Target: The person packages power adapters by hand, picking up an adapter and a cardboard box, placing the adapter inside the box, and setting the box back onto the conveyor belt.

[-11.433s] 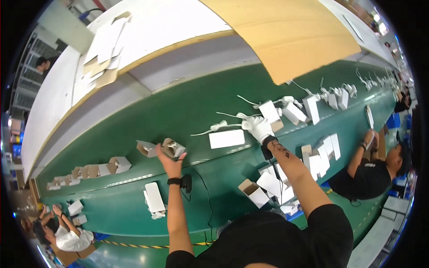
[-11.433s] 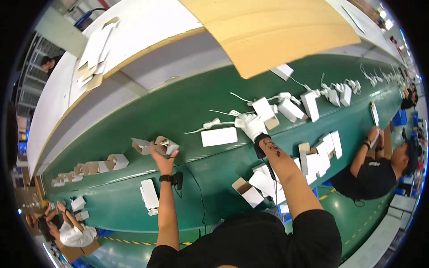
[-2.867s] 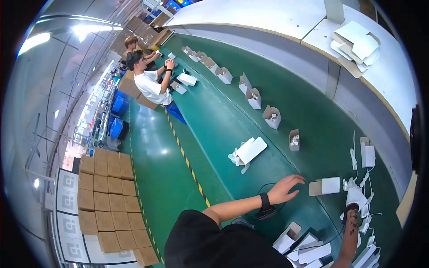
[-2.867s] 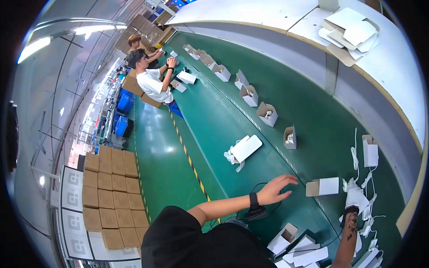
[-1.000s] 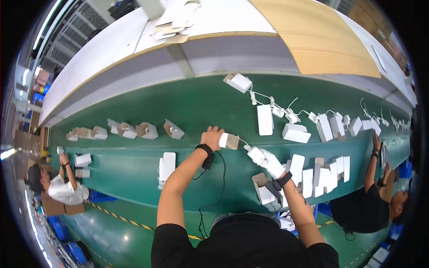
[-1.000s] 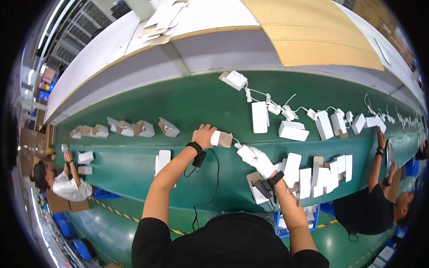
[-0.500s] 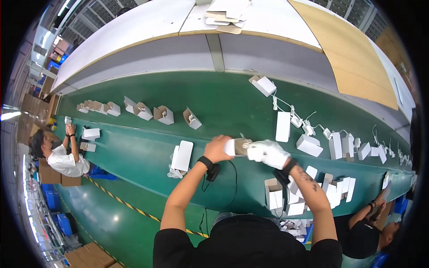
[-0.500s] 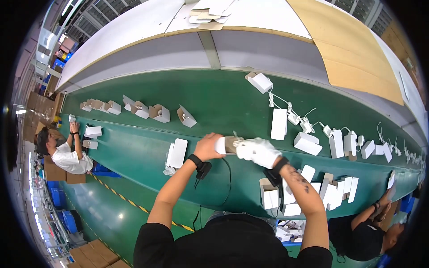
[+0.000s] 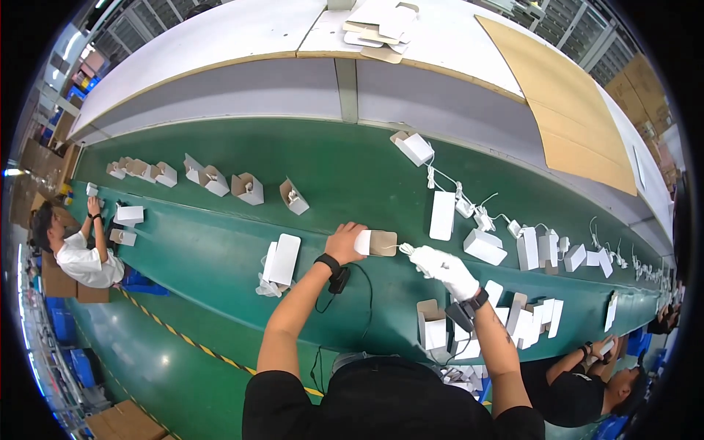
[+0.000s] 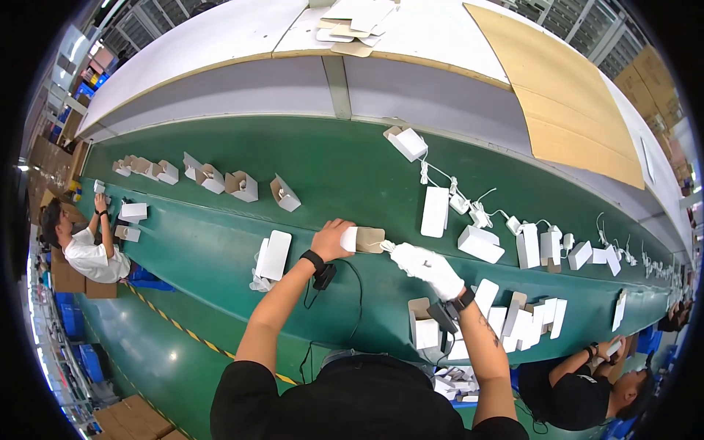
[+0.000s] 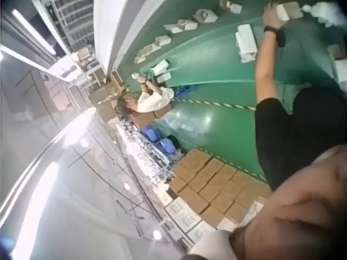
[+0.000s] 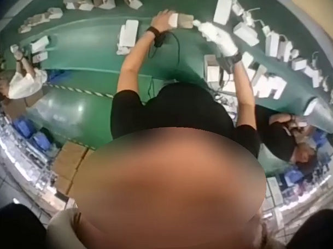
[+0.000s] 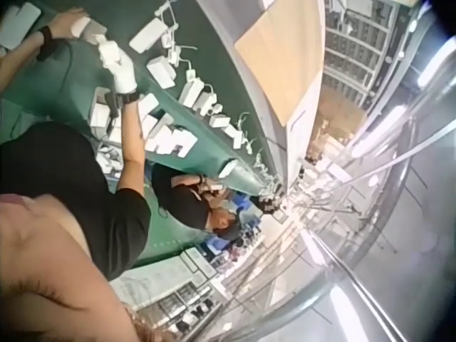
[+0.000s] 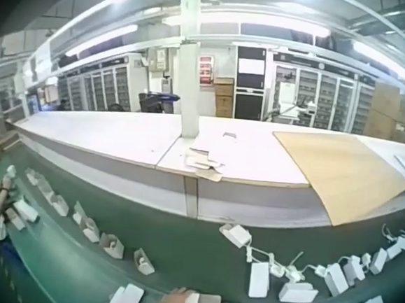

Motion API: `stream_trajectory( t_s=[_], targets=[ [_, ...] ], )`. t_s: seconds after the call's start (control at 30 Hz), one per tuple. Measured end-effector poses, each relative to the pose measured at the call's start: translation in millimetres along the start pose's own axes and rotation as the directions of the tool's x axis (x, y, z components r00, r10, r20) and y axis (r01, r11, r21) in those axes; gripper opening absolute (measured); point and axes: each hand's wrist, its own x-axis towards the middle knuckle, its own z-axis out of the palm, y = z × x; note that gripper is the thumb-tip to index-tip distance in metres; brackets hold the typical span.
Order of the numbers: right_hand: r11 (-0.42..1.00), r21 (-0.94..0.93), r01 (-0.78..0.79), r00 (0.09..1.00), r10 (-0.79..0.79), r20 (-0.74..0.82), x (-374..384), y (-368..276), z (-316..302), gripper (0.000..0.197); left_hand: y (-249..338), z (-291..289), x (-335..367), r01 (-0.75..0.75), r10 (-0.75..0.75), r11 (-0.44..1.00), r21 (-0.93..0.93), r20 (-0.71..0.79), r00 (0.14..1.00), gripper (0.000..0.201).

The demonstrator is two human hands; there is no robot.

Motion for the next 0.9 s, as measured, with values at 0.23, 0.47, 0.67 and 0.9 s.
stream_trajectory(
  t_s=[0.23,0.47,0.67,0.9],
  targets=[
    [0.688,-0.725,-0.021,0.996,0.079,0.046,25.8,8.5,7.5,0.035,24.7,-15.4,-16.9,-0.139,0.175,0.956,-0.257,0.120,0.977,0.067],
    [0.009,-0.988,0.153,0.982,-0.111,0.151,32.5,4.9,29.8,0.025,80.8,-7.7,-18.3,-0.156,0.173,0.919,-0.363,0.017,0.985,0.065],
    [0.293,-0.853,0.432,0.890,-0.290,0.352,42.0,14.9,-8.2,0.021,84.0,4.4,-3.3,-0.170,0.154,0.880,-0.443,-0.072,0.985,0.063],
    [0.489,-0.868,0.088,0.753,-0.603,-0.263,62.5,13.8,-41.8,0.017,-0.7,-3.0,6.5,0.013,-0.125,0.943,-0.331,-0.318,0.940,0.068]
  ],
)
